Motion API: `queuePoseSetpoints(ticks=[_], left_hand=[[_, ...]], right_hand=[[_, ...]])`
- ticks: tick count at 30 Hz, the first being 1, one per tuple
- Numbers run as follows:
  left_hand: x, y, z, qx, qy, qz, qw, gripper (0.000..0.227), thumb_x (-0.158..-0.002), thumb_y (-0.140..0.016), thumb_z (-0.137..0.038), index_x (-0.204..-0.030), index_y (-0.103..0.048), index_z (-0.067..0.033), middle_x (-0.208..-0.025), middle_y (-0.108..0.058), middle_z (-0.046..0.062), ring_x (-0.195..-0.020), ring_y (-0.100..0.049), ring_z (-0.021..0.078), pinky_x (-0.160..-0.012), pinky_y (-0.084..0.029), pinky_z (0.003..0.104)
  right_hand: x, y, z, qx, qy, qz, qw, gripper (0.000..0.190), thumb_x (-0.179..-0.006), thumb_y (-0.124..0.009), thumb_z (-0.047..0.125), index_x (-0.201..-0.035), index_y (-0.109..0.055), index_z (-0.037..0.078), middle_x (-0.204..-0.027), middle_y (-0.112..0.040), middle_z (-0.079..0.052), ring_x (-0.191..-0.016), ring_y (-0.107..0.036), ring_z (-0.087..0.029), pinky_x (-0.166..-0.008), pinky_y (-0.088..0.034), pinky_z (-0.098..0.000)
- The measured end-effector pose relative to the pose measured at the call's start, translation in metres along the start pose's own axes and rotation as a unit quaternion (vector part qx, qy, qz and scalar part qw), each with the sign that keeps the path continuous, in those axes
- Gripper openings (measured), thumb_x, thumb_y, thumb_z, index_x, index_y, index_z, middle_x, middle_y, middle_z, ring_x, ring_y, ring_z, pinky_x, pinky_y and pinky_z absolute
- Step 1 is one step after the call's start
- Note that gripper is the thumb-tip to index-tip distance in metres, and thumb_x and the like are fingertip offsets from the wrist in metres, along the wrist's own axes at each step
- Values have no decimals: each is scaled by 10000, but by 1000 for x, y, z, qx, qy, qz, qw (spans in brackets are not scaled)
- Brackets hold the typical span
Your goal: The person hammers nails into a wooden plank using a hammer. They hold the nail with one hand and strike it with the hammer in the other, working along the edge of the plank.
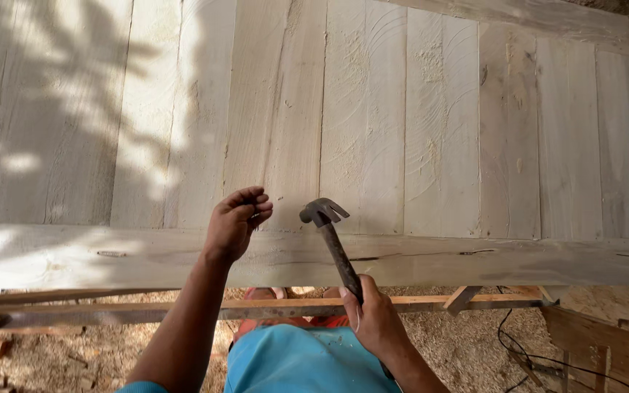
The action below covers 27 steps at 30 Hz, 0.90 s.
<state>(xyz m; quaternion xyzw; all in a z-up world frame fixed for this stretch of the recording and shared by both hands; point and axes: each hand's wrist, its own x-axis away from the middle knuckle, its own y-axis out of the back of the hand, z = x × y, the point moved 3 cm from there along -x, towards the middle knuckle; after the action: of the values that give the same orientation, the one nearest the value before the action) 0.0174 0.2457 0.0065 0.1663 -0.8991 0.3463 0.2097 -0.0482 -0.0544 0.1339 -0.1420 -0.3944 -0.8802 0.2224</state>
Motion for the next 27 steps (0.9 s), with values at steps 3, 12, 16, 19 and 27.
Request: queuePoseSetpoints(ticks=[3,12,16,19,27], left_hand=[[12,14,3,3,7,-5,1000,273,-969,-514,86,-1226,-606,74,-1122,-676,159,-1008,-705,250,-932,-603,386],[30,24,-1,79,6,-13,997,103,-1006,-594,-21,-1093,-611,31,-1146,-703,192,-1053,-716,257,-976,-593,379],[32,42,9,104,7,9,994,32,-992,-619,-22,-980,-593,-8,-1142,-717,192,-1005,-723,260,-944,-613,385],[17,47,-4,115,9,6,993,27,-983,-624,-37,-987,-599,-44,-1088,-711,179,-956,-729,265,-860,-618,389],[37,62,1,59,-12,-37,998,131,-975,-608,-25,-1098,-565,-46,-1066,-706,185,-944,-729,265,-857,-631,396]], right_hand=[[12,6,-7,-34,-8,-36,999,351,-1001,-515,337,-1182,-517,36,-681,-701,-117,-496,-635,-260,-484,-507,-415],[3,-10,-13,53,12,-34,998,346,-1015,-545,343,-1182,-538,40,-728,-684,-168,-625,-713,-305,-578,-539,-446],[18,-11,-26,-5,121,-102,987,396,-1002,-537,317,-1221,-480,-9,-779,-679,-185,-642,-728,-317,-570,-563,-443],[-6,-19,-28,81,57,-44,994,354,-1006,-562,329,-1185,-511,27,-810,-688,-184,-688,-719,-343,-583,-539,-479],[-2,-15,-15,110,77,-51,990,319,-1001,-545,319,-1153,-507,42,-781,-671,-191,-631,-695,-357,-555,-526,-491]])
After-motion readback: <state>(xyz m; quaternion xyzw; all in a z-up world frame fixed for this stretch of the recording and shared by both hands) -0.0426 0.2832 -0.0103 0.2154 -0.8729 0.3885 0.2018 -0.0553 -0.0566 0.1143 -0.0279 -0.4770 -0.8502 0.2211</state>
